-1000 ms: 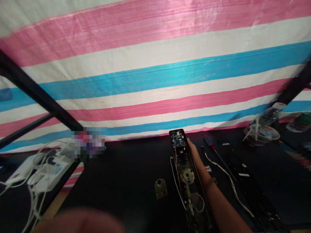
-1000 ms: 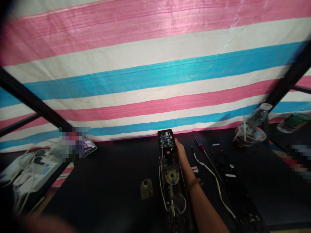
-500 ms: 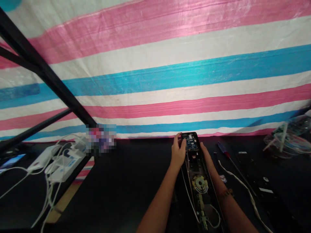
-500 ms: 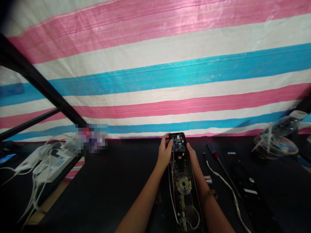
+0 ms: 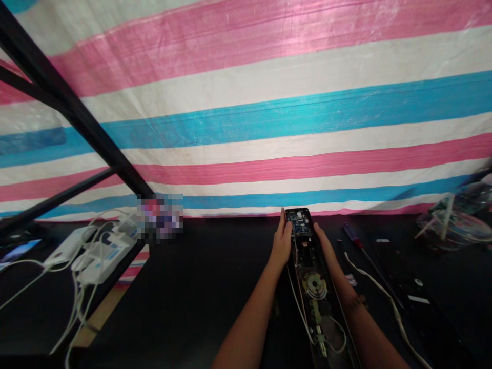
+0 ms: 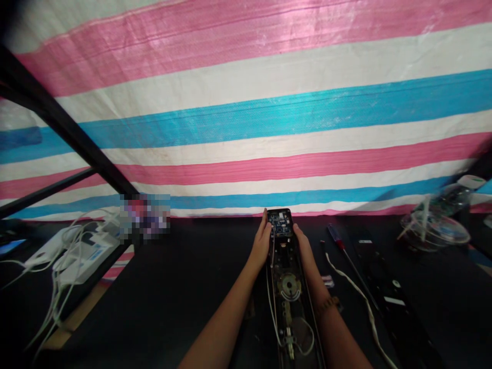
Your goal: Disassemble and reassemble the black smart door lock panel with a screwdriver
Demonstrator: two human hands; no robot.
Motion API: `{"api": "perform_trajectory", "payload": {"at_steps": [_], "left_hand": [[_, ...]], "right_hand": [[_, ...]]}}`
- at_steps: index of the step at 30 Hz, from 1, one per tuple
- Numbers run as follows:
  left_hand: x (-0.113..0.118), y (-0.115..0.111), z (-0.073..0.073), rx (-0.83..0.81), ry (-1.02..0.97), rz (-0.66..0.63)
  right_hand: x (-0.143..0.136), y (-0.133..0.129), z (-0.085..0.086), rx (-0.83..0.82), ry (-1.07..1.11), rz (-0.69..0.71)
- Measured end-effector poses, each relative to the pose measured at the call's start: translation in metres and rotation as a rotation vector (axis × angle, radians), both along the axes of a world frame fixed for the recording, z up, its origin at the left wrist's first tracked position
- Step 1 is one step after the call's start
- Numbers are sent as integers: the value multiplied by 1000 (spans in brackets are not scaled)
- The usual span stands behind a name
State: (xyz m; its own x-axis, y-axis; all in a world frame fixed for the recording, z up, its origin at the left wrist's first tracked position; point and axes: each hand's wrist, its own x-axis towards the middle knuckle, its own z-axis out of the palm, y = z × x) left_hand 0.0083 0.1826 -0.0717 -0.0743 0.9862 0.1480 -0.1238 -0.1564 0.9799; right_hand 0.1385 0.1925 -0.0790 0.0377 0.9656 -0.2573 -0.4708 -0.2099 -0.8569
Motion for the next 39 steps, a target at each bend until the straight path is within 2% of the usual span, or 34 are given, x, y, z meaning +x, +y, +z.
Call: {"api": "perform_trajectory", "payload": {"at_steps": [5, 13, 19, 28, 33, 39], "left_hand": [[0, 2, 0, -22, 18, 34], [-2, 6, -7, -63, 48, 82], [-5, 6, -8, -62, 81, 69], [-5, 9, -10, -84, 92, 77], [-5, 8, -8, -81, 79, 71], [-5, 6, -5, -63, 86, 77]], "right_hand": [[5, 4, -3, -3, -22, -15], [9, 7, -17, -74, -97, -22], [11, 7, -10, -151, -265, -56], [9, 1, -1, -97, -407, -29], [7, 0, 0, -100, -383, -32], [8, 5, -8, -95, -345, -47]]}}
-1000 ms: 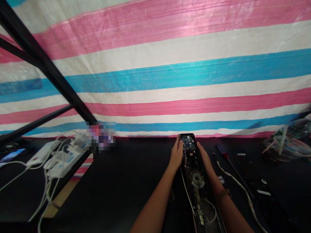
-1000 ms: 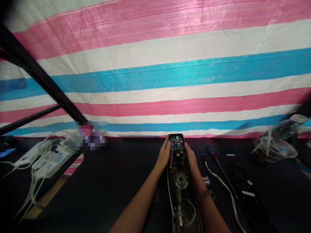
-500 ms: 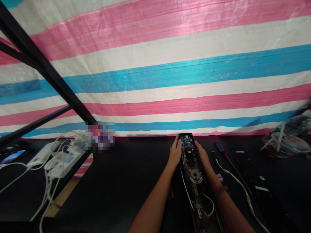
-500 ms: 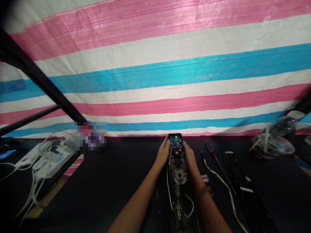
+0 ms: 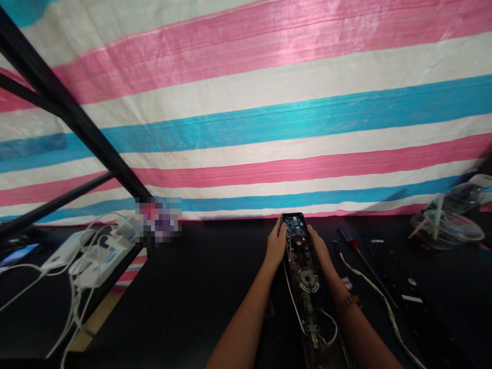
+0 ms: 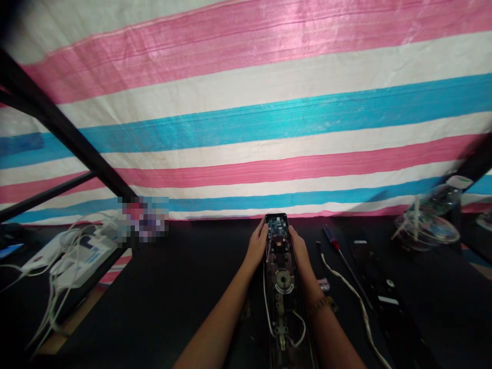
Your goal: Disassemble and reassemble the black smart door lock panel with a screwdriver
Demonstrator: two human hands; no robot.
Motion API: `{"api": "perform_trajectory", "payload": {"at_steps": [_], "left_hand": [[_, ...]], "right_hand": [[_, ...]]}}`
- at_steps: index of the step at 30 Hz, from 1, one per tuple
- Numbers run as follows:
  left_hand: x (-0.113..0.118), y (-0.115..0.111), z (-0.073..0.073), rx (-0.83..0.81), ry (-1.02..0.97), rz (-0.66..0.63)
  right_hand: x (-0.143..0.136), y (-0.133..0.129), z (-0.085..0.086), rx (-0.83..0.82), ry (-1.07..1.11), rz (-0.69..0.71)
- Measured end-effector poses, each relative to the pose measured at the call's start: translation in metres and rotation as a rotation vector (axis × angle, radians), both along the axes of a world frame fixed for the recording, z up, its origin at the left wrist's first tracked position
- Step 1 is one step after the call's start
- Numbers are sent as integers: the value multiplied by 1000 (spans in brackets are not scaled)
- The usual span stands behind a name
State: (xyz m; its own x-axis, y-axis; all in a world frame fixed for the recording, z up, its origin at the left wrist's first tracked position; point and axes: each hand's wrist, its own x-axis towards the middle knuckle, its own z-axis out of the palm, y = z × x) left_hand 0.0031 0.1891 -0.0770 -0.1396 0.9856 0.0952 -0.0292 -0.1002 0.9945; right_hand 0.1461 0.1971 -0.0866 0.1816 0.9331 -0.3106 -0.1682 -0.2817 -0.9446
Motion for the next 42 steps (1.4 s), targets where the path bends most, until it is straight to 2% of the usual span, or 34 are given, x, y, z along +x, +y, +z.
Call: {"api": "perform_trajectory", "payload": {"at_steps": [9, 15, 18, 24, 31, 37, 42], "left_hand": [[3, 0, 0, 14, -34, -16], [3, -1, -3, 23, -8, -26], [2, 0, -6, 26, 31, -26], [3, 3, -7, -31, 60, 22], [-1, 0, -5, -29, 152, 69], [-3, 3, -9, -37, 164, 76], [-3, 2, -5, -63, 175, 32]], "right_hand": [[-1, 1, -10, 104, 100, -30], [2, 3, -17, 130, 98, 25], [0, 2, -15, 160, 53, -30], [-3, -4, -8, 301, 147, -84], [0, -3, -12, 327, 181, -17], [-1, -5, -10, 273, 130, -88], [-2, -9, -6, 260, 145, -106]]}}
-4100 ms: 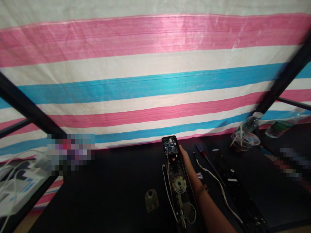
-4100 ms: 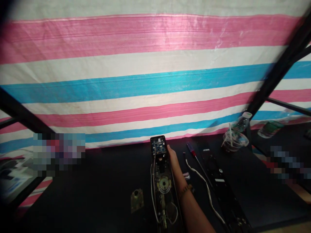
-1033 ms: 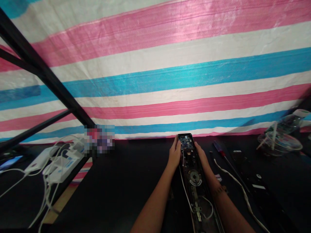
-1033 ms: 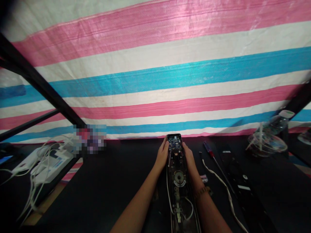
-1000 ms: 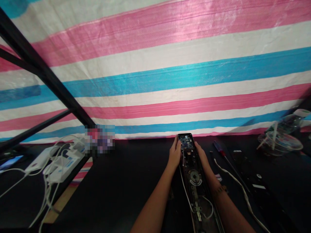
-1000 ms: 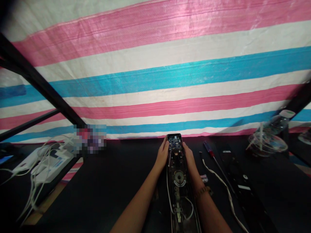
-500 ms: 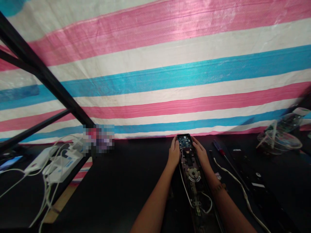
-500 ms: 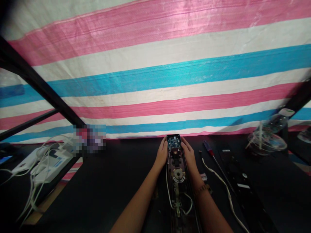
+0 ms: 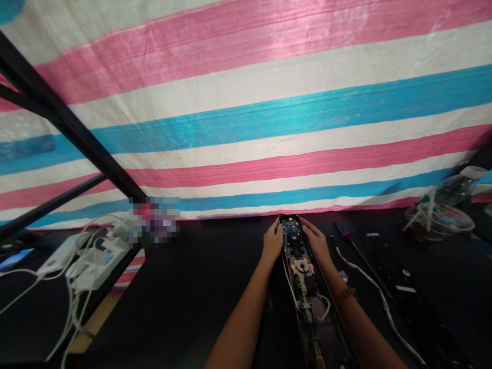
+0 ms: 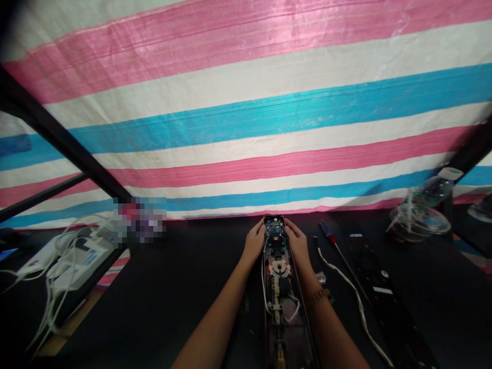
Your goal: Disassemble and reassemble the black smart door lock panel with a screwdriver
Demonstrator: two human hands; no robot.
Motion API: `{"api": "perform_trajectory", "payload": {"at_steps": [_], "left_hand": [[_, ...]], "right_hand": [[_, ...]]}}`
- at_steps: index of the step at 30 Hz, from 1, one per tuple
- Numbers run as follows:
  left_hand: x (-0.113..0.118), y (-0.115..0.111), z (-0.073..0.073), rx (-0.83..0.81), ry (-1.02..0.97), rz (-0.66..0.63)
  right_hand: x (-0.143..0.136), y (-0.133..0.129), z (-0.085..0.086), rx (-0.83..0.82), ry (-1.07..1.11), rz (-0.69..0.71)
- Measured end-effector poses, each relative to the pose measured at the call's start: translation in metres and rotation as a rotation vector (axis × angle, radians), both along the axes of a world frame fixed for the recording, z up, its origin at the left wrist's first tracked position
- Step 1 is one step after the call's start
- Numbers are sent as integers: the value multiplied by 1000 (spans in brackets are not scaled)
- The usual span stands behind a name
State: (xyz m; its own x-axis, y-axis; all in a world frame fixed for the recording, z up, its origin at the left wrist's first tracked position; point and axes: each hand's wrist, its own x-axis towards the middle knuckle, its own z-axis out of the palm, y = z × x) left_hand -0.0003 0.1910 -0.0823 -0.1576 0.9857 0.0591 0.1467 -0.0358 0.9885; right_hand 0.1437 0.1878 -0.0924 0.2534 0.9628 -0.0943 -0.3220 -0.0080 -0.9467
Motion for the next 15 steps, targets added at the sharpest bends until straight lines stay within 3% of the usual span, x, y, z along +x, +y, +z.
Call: {"api": "perform_trajectory", "payload": {"at_steps": [9, 15], "left_hand": [[0, -3, 6, -8, 102, 61], [0, -3, 2, 21, 89, 69]], "right_hand": [[-1, -1, 1, -23, -10, -1], [1, 3, -5, -45, -76, -46]]}}
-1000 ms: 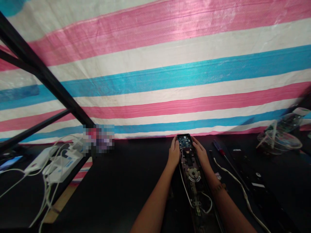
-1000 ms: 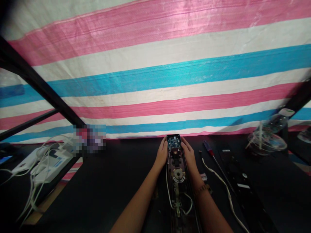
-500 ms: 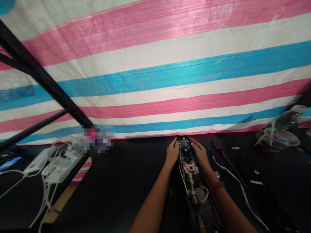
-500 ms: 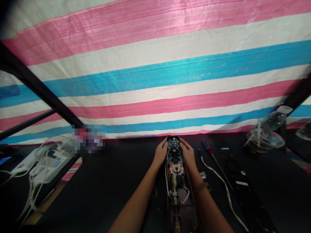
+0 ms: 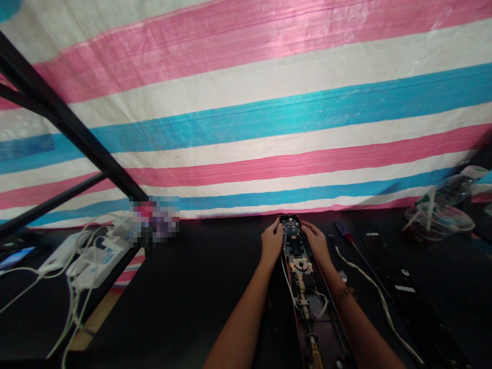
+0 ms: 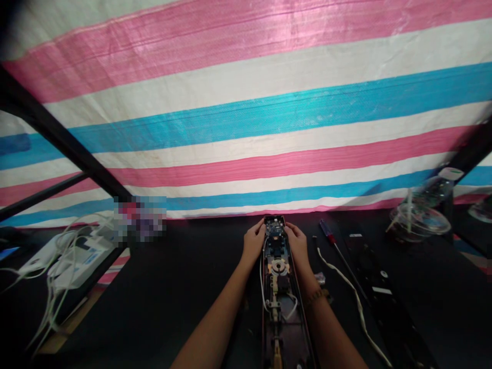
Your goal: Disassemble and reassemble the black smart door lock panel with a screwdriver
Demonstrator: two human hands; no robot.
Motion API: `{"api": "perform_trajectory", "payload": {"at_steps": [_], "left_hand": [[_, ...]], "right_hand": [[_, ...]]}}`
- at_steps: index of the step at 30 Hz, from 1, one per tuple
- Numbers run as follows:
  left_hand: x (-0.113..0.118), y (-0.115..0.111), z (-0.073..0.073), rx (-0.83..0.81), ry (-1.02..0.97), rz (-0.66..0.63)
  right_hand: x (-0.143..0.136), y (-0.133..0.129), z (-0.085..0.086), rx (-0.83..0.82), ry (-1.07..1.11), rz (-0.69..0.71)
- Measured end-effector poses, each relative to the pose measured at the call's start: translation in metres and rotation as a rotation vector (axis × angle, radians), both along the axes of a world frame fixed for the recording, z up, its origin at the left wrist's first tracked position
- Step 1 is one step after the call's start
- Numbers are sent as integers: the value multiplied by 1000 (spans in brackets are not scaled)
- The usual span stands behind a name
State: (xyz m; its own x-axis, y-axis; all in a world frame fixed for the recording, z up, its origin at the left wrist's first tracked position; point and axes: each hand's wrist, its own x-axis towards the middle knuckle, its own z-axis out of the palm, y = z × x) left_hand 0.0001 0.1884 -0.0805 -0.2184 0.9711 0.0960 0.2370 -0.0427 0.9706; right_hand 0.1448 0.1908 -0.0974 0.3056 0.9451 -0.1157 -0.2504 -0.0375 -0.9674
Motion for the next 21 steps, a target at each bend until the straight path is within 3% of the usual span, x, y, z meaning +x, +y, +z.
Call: {"api": "perform_trajectory", "payload": {"at_steps": [7, 21], "left_hand": [[1, 1, -5, 53, -85, -36], [8, -11, 14, 181, -154, -61]], "right_hand": [[1, 1, 0, -13, -1, 2], [-1, -9, 13, 118, 235, 134]]}}
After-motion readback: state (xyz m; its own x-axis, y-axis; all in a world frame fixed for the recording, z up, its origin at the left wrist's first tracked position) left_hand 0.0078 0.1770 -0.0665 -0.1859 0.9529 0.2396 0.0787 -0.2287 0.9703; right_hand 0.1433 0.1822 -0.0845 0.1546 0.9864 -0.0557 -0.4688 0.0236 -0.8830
